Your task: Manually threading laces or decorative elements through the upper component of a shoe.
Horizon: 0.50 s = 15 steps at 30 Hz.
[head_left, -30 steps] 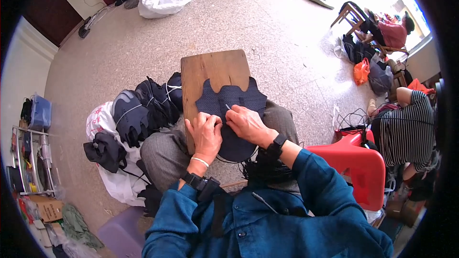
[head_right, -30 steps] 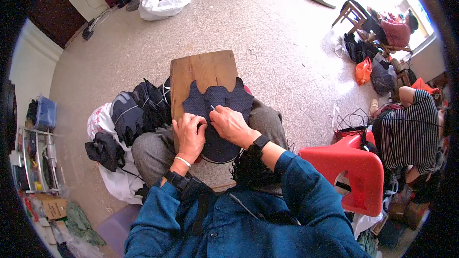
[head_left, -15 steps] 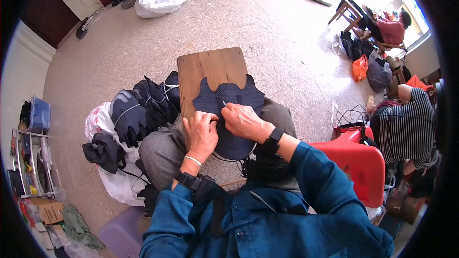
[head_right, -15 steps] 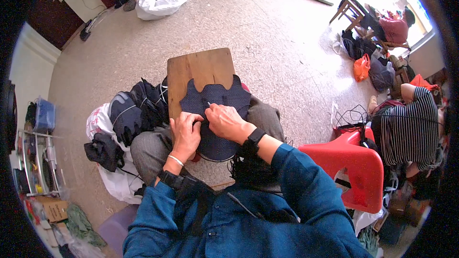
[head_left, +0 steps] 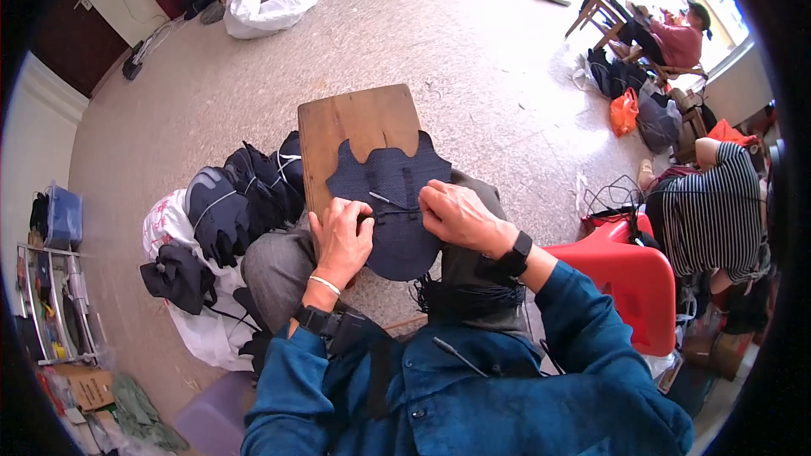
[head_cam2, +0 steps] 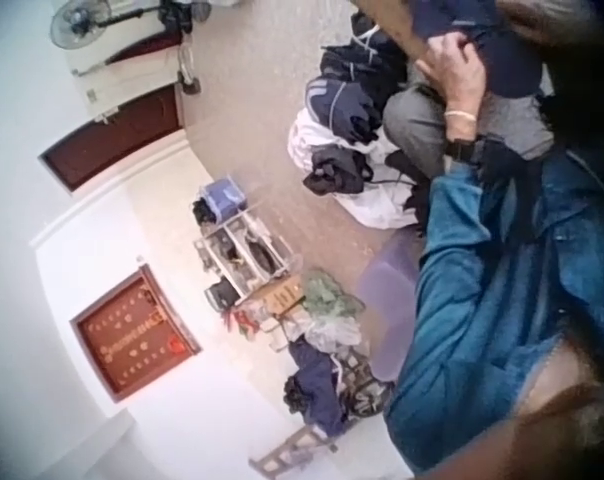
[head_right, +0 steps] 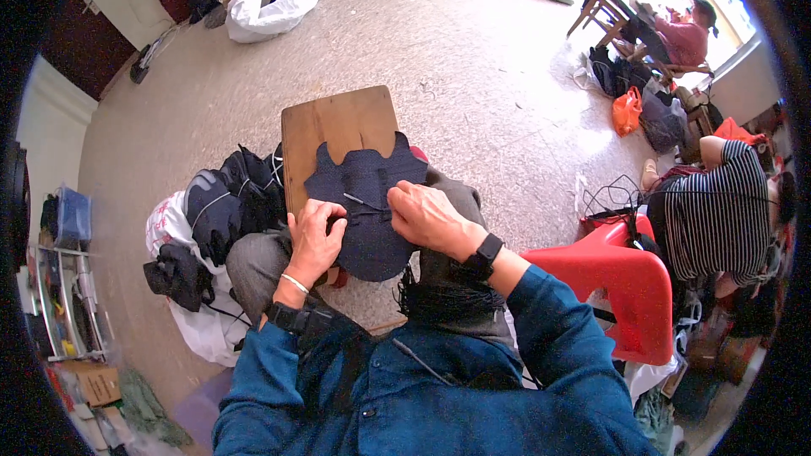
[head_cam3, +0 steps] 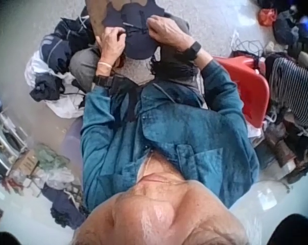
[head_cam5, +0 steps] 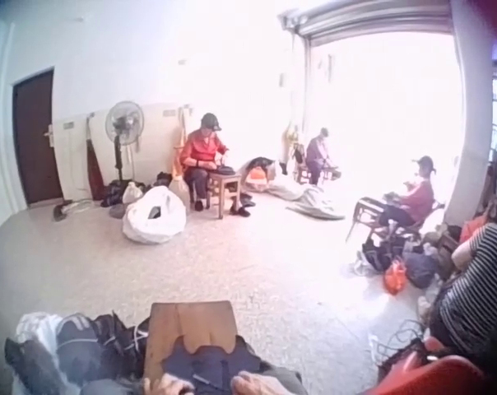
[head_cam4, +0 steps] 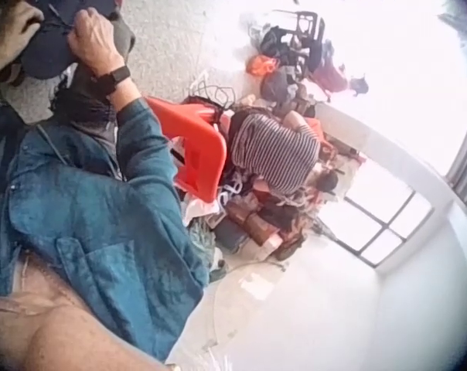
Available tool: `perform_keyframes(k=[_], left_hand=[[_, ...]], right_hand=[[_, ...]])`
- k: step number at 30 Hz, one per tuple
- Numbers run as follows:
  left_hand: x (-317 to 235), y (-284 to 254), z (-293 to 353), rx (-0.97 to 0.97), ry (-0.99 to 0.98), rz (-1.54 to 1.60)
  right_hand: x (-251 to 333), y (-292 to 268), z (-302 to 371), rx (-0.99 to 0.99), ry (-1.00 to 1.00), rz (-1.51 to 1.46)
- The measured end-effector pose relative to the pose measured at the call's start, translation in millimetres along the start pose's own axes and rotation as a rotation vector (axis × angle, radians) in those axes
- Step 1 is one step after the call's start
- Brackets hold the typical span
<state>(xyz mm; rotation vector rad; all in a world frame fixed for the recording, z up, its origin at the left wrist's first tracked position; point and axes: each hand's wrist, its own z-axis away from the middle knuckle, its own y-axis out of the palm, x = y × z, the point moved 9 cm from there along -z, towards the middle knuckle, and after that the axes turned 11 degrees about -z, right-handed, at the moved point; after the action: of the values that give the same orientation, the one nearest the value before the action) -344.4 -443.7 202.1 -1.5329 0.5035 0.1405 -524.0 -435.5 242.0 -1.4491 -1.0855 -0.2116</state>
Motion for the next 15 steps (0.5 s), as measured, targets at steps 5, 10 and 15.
perform_keyframes(k=[5,10,15], left_hand=[[-17,-29,22,-0.195,0.158,-0.037],[27,-9,77,-0.161,-0.264,0.675],[38,46,119,0.154,-0.521,1.053]], right_hand=[[-4,-2,6,-0.084,0.054,-0.092],[6,18,14,-0.1,-0.007,-0.153],[8,40,6,-0.075,-0.018,-0.255]])
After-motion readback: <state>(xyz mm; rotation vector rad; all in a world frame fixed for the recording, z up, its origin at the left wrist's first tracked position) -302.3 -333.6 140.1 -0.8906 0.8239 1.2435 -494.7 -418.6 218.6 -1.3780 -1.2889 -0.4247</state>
